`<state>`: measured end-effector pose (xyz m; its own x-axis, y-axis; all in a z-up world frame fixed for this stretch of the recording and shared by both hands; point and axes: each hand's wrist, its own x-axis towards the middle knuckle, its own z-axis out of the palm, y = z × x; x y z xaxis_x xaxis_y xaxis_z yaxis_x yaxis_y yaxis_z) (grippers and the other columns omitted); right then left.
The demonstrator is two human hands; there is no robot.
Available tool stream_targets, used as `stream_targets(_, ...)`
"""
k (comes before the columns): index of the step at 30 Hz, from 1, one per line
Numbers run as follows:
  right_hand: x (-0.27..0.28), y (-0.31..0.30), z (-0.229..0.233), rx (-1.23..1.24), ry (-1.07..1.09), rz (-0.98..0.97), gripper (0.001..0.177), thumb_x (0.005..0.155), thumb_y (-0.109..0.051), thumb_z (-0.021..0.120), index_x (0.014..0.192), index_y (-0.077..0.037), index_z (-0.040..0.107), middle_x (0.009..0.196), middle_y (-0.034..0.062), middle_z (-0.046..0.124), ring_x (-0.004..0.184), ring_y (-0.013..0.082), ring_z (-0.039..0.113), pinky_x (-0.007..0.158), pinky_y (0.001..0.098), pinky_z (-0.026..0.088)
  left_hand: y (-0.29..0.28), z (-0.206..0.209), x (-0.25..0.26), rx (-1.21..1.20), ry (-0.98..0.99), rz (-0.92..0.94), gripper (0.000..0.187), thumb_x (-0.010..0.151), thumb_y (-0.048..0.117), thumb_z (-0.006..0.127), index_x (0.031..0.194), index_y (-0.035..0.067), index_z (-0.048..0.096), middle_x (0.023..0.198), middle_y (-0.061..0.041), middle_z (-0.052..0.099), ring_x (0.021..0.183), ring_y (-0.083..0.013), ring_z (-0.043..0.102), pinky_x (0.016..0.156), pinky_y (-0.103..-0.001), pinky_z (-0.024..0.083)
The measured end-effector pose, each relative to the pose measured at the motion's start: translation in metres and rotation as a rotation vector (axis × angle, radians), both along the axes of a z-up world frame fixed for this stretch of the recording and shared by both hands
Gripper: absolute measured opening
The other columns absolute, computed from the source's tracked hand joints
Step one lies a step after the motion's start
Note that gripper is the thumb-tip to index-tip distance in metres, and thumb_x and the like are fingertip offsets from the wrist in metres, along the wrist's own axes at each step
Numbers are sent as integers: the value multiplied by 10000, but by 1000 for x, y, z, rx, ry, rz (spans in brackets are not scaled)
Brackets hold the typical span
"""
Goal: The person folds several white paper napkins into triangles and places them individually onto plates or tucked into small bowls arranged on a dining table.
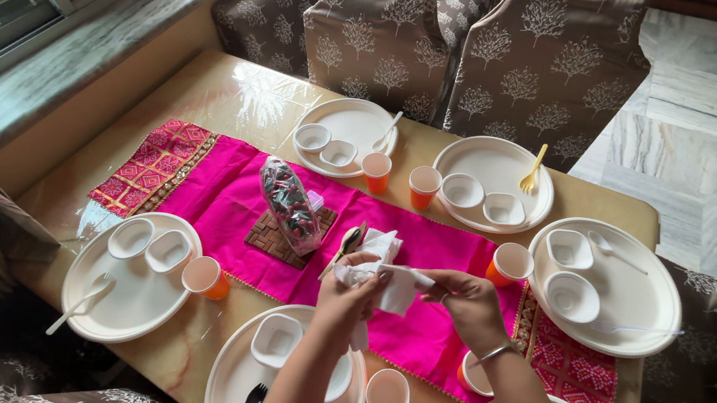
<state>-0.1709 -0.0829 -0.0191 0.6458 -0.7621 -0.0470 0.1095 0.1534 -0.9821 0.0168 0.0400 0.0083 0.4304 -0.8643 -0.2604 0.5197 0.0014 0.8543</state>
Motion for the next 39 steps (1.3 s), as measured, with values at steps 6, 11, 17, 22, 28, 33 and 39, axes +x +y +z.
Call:
stream_targets(6, -4, 8, 31, -508, 43, -197, 322, 856, 130, 627, 1092, -22, 784, 1164, 100, 785, 1102, 180, 733, 983, 301, 576, 13, 12, 14, 148, 81, -280, 478, 828, 190, 761, 1280, 97, 637, 802, 11, 738, 513, -26, 455, 453, -207, 352)
stream_targets(11, 2, 16, 46, -619, 116, -243, 286, 860, 103, 666, 1042, -77, 795, 1208, 75, 765, 1100, 179, 736, 947, 287, 588, 14, 5, 6, 189, 61, -387, 420, 828, 221, 828, 1196, 85, 677, 635, 65, 523, 482, -31, 417, 429, -221, 316)
stream_targets(17, 11, 14, 39, -676, 96, -246, 315, 889, 73, 643, 1125, -72, 792, 1367, 111, 712, 1186, 201, 685, 994, 316, 549, 1, -23, -3, 156, -84, -234, 306, 866, 222, 853, 1011, 20, 675, 642, 36, 576, 486, -56, 457, 429, -239, 323)
stream_targets(22, 6, -3, 49, 721, 145, -42, 697, 918, -555, 441, 1378, -39, 527, 1251, 226, 710, 1137, 320, 657, 947, 450, 533, -7, -48, -8, 8, -176, -238, 256, 896, 150, 800, 1068, -16, 709, 833, -9, 733, 708, -59, 659, 608, -216, 519)
stream_targets(28, 9, 5, 13, 625, -69, 200, 483, 826, -52, 795, 1267, -4, 602, 1161, 127, 738, 1055, 215, 722, 905, 345, 605, -7, -54, -12, -84, -126, -252, 499, 862, 48, 754, 1342, 81, 625, 1019, -34, 764, 862, -59, 691, 778, -215, 560)
stream_targets(33, 17, 2, -13, 484, 140, 10, 373, 801, 30, 762, 1157, -5, 657, 1050, 145, 785, 939, 246, 764, 813, 396, 635, 1, -77, -13, 39, -207, -250, 372, 847, 38, 798, 1199, -37, 704, 985, -63, 761, 843, -93, 710, 779, -249, 590)
stream_targets(39, 33, -19, -51, 400, 89, -213, 309, 822, 74, 677, 1113, -14, 735, 1024, 118, 791, 911, 232, 763, 798, 390, 647, 5, -111, 1, 105, -129, -236, 280, 838, 72, 818, 1051, -95, 748, 872, -111, 780, 744, -156, 740, 713, -289, 606)
